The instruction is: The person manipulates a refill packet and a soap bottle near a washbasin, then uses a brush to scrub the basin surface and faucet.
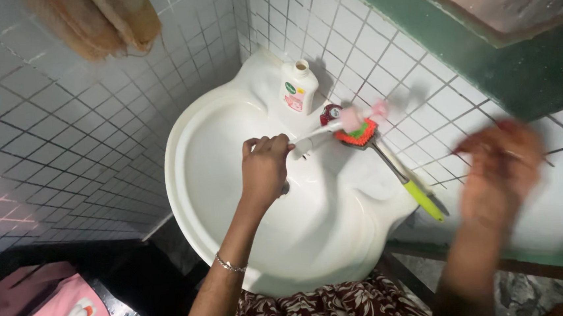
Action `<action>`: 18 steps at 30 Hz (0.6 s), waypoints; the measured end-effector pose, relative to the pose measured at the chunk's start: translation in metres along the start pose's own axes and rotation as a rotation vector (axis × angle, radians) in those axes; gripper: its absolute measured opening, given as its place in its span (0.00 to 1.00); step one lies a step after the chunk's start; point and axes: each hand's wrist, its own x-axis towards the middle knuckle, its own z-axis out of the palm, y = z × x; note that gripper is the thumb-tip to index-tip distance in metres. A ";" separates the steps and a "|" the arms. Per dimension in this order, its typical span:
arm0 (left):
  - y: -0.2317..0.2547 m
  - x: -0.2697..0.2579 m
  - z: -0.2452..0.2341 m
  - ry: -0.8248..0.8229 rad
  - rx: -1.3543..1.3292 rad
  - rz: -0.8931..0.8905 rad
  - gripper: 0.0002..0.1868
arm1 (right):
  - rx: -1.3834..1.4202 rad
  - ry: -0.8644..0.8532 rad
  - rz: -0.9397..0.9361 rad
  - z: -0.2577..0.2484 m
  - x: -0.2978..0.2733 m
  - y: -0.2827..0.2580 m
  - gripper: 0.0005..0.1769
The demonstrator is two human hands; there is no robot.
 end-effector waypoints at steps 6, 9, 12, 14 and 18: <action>0.006 0.008 0.037 -0.092 -0.177 -0.074 0.08 | 0.258 -0.158 0.417 0.104 0.024 0.073 0.43; 0.008 0.025 0.049 -0.069 -0.194 -0.088 0.09 | 0.211 -0.029 0.384 0.130 0.069 0.075 0.27; -0.007 0.047 0.059 -0.043 -0.136 -0.133 0.08 | 0.122 -0.105 0.233 0.138 0.105 0.074 0.18; -0.028 0.062 0.062 -0.007 -0.074 -0.138 0.06 | 0.081 -0.157 0.116 0.141 0.127 0.077 0.17; -0.056 0.076 0.067 -0.008 -0.095 -0.234 0.03 | 0.078 -0.118 0.084 0.148 0.165 0.101 0.18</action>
